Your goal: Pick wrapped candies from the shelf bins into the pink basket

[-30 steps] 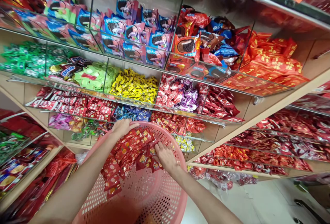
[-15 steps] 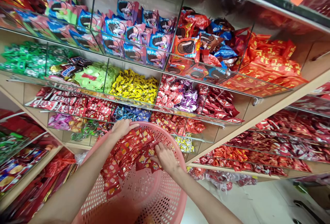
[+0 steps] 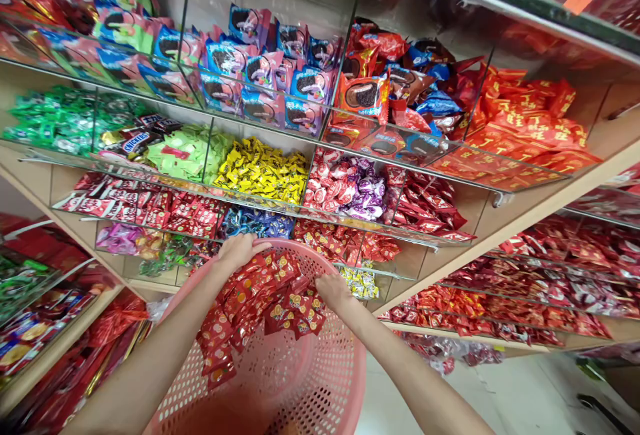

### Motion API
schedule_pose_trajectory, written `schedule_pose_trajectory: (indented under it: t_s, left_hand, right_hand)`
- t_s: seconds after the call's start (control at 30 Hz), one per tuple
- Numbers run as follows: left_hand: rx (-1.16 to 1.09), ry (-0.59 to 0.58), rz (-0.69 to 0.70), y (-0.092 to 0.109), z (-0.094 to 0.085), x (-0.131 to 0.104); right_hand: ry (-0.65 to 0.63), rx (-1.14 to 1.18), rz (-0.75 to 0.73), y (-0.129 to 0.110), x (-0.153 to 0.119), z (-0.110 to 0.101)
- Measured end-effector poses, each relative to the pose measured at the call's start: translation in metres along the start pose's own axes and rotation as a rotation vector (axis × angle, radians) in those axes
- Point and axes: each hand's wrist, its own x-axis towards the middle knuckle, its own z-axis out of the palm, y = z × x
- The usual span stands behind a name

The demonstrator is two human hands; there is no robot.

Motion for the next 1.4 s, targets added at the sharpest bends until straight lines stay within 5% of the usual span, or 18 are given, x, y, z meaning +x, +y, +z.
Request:
schedule_pose_trajectory:
  t_s: [0.43, 0.87, 1.0, 1.17, 1.4]
  left_hand:
    - [0.013, 0.015, 0.014, -0.001, 0.002, 0.001]
    - [0.023, 0.018, 0.007, -0.001, 0.002, 0.002]
    - [0.012, 0.026, 0.011, -0.002, 0.003, 0.003]
    - [0.004, 0.028, 0.011, -0.001, 0.004, 0.002]
    - [0.008, 0.042, 0.012, -0.002, 0.003, 0.002]
  right_hand:
    - [-0.005, 0.115, 0.182, 0.017, -0.027, -0.015]
    - [0.105, 0.269, 0.404, 0.000, -0.019, 0.010]
    - [0.076, 0.325, 0.212, -0.019, -0.035, 0.012]
    - [-0.309, 0.546, -0.243, -0.048, -0.045, 0.031]
    - [-0.166, 0.571, -0.073, -0.047, -0.042, 0.036]
